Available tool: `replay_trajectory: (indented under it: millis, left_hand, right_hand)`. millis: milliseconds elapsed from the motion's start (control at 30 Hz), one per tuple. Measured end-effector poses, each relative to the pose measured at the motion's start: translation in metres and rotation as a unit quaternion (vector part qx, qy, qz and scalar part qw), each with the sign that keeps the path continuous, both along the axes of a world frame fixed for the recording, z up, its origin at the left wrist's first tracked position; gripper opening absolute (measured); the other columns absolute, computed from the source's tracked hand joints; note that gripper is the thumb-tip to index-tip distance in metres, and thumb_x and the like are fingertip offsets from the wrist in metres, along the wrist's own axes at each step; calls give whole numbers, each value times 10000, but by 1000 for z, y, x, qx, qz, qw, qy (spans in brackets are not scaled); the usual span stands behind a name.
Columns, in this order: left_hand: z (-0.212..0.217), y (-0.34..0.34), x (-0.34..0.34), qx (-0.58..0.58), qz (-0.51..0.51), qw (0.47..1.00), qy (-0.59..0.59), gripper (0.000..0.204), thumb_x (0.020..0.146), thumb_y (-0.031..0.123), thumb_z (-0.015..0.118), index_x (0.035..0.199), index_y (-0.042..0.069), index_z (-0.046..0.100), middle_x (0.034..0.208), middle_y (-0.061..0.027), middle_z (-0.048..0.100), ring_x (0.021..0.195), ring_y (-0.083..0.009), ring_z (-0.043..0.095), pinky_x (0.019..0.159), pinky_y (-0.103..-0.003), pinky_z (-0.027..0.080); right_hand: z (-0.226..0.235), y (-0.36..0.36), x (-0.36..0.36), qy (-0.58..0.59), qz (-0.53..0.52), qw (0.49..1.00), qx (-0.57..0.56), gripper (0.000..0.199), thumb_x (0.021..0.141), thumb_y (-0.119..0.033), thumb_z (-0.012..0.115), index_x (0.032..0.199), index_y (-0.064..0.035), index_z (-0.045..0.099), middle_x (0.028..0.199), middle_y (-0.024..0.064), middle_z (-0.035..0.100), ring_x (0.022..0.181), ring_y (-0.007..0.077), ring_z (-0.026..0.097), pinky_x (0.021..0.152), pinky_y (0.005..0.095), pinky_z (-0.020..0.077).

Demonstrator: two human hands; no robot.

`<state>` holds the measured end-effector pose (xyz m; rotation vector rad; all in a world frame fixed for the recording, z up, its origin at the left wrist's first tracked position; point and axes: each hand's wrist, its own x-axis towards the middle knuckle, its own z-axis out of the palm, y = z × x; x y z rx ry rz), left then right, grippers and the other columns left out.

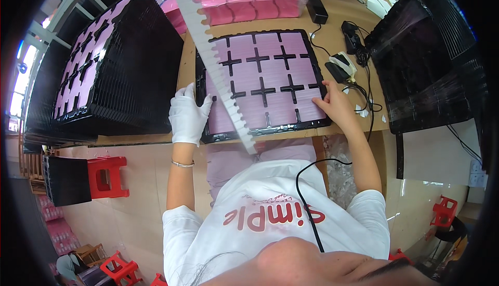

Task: The person assembles black plastic trays by placing pink foam inserts into them. They wear white gloves and repeatedly pick up foam inserts from a stack, place them into the trays, and stack the completed units.

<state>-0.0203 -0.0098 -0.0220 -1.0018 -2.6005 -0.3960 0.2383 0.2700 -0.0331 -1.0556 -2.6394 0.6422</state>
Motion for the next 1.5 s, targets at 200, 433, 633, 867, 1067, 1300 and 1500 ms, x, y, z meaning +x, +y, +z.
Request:
replay_trajectory:
  millis: [200,433,633,867,1067,1300,1500]
  left_hand:
    - [7,42,-43,1,-27,997,-67,309,879,277,613,1060,27,636,1000,-147,662,895,-345,638,796,-445,517]
    - [-37,104,-92,4,-217,972,-85,404,957,344,468,1315,178,555,1369,-200,511,1294,-362,452,1075,-533,321]
    - [-50,86,-96,-213,-128,958,145,482,931,353,490,1391,210,465,1450,-131,444,1357,-324,385,1070,-615,262]
    - [-6,-5,1,-133,-294,945,-42,440,966,293,477,1377,135,485,1436,-89,461,1357,-317,380,1087,-612,235]
    - [-44,-43,40,50,-6,996,74,582,843,305,673,1299,-17,510,1331,-229,516,1263,-421,452,1034,-505,373]
    - [-54,-76,94,290,189,933,-96,554,786,310,782,1132,-64,564,1002,-199,625,968,-294,619,893,-416,492]
    - [6,-97,120,373,108,817,-425,293,918,226,668,1049,-22,586,792,-1,559,623,-62,540,470,-276,534]
  right_hand:
    - [22,26,-60,44,-41,967,248,226,915,-220,575,889,-5,640,795,184,658,723,368,640,671,446,522]
    - [-40,79,-140,-15,145,966,212,524,999,-372,385,1406,-43,416,1471,124,411,1377,221,369,1138,523,200]
    - [-44,75,-126,-38,76,951,298,510,999,-363,389,1416,-72,437,1458,104,450,1367,209,396,1165,525,151]
    - [-8,-6,5,93,292,941,144,329,965,-196,501,1230,-19,582,1299,130,585,1248,258,525,1089,478,339]
    - [-41,-7,63,184,146,965,-116,308,975,-155,463,1199,13,590,1305,186,572,1272,345,500,1088,424,351]
    - [-33,-77,50,205,110,972,-1,412,946,-124,470,1330,25,471,1427,191,456,1373,365,363,1119,429,292]
    - [-44,-89,62,331,65,938,-83,406,999,-155,382,1347,42,454,1444,197,434,1365,325,387,1125,429,289]
